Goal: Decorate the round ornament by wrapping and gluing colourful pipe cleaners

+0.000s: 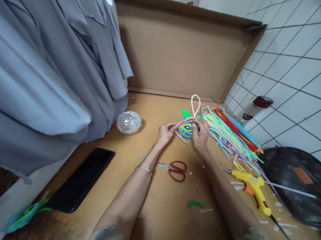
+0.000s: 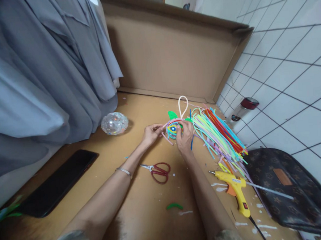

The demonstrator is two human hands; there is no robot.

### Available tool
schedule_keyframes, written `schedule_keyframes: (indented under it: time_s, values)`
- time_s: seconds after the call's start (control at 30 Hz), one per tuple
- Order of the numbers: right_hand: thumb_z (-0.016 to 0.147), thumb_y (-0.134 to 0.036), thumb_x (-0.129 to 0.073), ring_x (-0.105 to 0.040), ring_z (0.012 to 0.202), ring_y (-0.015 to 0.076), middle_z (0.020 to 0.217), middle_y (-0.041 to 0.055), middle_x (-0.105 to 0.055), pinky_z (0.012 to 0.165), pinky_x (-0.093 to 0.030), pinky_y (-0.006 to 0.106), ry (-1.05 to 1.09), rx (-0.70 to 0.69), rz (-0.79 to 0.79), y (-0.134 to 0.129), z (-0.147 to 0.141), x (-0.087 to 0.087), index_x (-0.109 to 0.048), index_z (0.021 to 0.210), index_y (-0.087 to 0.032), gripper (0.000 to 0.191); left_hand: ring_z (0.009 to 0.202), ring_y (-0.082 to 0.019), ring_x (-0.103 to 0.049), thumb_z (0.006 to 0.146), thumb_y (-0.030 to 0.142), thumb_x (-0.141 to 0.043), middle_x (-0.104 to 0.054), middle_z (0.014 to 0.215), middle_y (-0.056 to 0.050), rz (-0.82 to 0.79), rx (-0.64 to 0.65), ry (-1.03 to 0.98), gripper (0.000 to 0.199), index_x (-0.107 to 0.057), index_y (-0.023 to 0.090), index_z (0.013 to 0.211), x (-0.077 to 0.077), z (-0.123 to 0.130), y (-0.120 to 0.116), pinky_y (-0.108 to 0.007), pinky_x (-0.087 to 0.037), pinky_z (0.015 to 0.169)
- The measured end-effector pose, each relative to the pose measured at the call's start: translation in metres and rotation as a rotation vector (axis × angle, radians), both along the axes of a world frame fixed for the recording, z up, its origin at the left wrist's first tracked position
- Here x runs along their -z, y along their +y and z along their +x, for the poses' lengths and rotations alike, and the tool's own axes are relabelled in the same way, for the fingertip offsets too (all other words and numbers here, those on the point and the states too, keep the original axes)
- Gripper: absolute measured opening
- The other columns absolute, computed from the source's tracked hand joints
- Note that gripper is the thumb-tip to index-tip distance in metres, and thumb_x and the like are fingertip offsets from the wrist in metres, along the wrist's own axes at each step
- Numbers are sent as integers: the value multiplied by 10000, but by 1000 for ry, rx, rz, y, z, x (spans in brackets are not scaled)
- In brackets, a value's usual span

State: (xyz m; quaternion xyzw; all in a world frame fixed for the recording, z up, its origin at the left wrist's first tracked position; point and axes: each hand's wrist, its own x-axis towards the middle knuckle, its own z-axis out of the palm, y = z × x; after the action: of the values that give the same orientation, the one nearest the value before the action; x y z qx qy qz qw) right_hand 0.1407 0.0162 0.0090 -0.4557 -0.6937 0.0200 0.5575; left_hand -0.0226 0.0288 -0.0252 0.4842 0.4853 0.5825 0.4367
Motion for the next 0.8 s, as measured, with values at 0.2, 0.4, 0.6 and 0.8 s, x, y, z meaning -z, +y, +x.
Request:
schedule_keyframes:
  time_s: [0.2,0.4,0.6,0.8]
  values:
    - [954,-352,-436,-585,1045,249,1055,95,-669,964,-443,445,-37,16,36,0,1,1,-664,1010,-223,268,510,-97,-565,780,270,-688,-691,651,-26,15,-1,7,201,-754,123,899,-2,-1,-1,-213,-487,541]
    - [954,-352,-431,-578,1066,256,1074,105,-652,953,-442,451,-19,55,35,2,3,1,-661,1037,-220,278,520,-102,-570,779,261,-691,-694,670,-28,-5,-2,22,211,-754,117,920,-3,-1,-1,-227,-482,551]
    - [952,-344,-443,-578,1041,257,1047,112,-647,944,-444,445,12,51,75,-2,2,-3,-673,1020,-207,276,526,-103,-566,776,239,-676,-687,672,-22,-3,-9,13,189,-747,122,907,-3,-2,0,-227,-476,549]
    - [975,-329,-417,-588,1013,241,1018,92,-656,921,-445,416,-30,71,118,-11,0,-8,-672,1020,-217,282,556,-114,-580,729,317,-734,-685,657,-17,39,15,-38,206,-735,134,825,-6,-1,-3,-237,-474,580]
